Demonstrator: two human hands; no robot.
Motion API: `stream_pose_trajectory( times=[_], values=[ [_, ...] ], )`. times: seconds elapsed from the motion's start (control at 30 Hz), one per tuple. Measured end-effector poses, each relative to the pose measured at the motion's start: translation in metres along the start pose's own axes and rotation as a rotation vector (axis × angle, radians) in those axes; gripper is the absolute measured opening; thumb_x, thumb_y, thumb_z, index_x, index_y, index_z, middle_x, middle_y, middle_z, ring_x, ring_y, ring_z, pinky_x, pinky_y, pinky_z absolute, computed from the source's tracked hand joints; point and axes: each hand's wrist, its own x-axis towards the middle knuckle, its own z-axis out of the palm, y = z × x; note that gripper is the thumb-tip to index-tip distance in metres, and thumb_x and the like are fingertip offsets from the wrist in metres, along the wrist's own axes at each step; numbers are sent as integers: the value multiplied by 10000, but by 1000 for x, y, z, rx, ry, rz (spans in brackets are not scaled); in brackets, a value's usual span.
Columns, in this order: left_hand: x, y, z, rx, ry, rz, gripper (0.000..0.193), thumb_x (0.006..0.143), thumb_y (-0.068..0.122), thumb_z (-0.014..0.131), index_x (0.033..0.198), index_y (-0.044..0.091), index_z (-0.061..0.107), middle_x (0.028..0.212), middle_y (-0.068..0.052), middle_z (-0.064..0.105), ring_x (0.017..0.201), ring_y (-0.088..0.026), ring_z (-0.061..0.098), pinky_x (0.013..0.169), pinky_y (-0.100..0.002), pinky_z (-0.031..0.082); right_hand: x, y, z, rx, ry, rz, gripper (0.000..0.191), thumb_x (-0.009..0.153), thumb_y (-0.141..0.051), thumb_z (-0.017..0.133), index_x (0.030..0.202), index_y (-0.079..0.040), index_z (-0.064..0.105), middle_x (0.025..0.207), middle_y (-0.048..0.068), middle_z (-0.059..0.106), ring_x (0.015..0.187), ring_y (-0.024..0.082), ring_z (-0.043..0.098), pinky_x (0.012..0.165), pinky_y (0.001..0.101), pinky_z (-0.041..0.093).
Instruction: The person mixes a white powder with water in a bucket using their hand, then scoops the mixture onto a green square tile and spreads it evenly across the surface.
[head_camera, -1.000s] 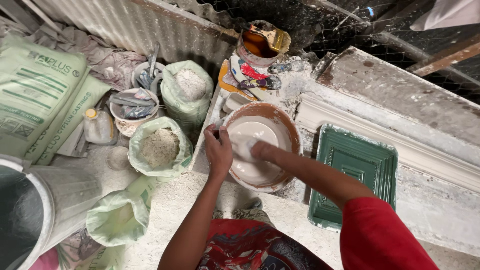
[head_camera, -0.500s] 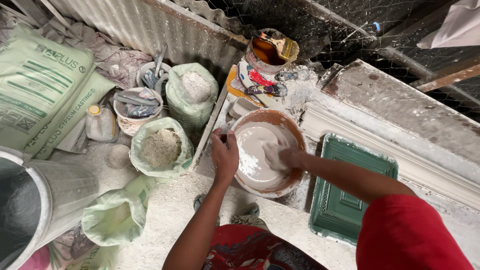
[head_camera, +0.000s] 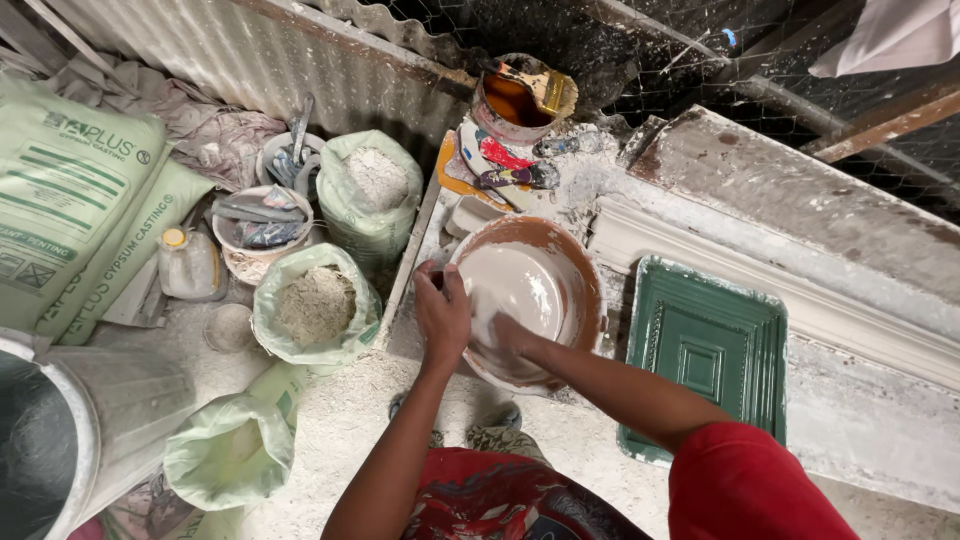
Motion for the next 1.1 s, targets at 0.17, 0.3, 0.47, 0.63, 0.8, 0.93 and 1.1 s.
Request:
stream_pose_trajectory(
  times=[0.17, 0.3, 0.47, 0.63, 0.8, 0.93, 1.1],
  values=[
    [-1, -1, 0, 7, 5, -26, 513, 1025, 319, 516, 1347, -77, 467, 1187, -276, 618, 1059, -362, 662, 922, -460, 501, 15, 15, -6, -82, -110, 47, 374, 975, -297, 474, 1209, -10, 529, 1081, 184, 560, 984, 309, 613, 899, 482, 515],
    [-2, -1, 1, -18, 21, 17, 509, 1036, 315, 525, 1346, -85, 461, 1146, -269, 637, 1025, -353, 669, 913, -457, 506, -1, 20, 9, 5, -175, 8, 369, 973, -289, 477, 1211, -11, 527, 1080, 187, 567, 983, 312, 618, 900, 477, 517],
    [-4, -1, 2, -31, 4, 14, 501, 1041, 316, 517, 1344, -78, 457, 1118, -258, 636, 998, -333, 667, 891, -450, 508, -39, 26, 17, 167, -180, -67, 363, 969, -279, 480, 1214, -13, 525, 1079, 192, 575, 983, 317, 624, 902, 471, 520],
    [-4, -5, 3, -49, 14, 35, 480, 1044, 315, 515, 1328, -70, 480, 1111, -252, 639, 994, -327, 653, 899, -453, 497, -52, 31, 15, 165, -173, -78, 358, 966, -269, 483, 1216, -15, 522, 1078, 197, 583, 983, 322, 630, 904, 465, 522],
    [-1, -14, 6, -28, 8, 48, 494, 1048, 325, 510, 1332, -78, 470, 1176, -268, 617, 1054, -343, 644, 937, -464, 492, -36, 35, 12, 106, -127, -77, 353, 963, -258, 486, 1219, -17, 520, 1077, 202, 591, 982, 326, 636, 906, 458, 525],
    [0, -18, 5, -39, -34, 6, 523, 1058, 343, 484, 1358, -83, 434, 1258, -286, 572, 1136, -359, 626, 974, -473, 476, -16, 49, -5, -33, -109, -61, 350, 960, -250, 488, 1221, -19, 518, 1076, 205, 597, 982, 330, 640, 907, 453, 527],
    [-1, -10, 4, -46, -59, -25, 539, 1048, 368, 468, 1357, -73, 431, 1266, -278, 570, 1152, -348, 623, 982, -469, 482, -15, 61, -18, -161, -72, 11, 346, 957, -240, 491, 1224, -21, 515, 1075, 210, 605, 981, 335, 646, 909, 447, 530]
  ],
)
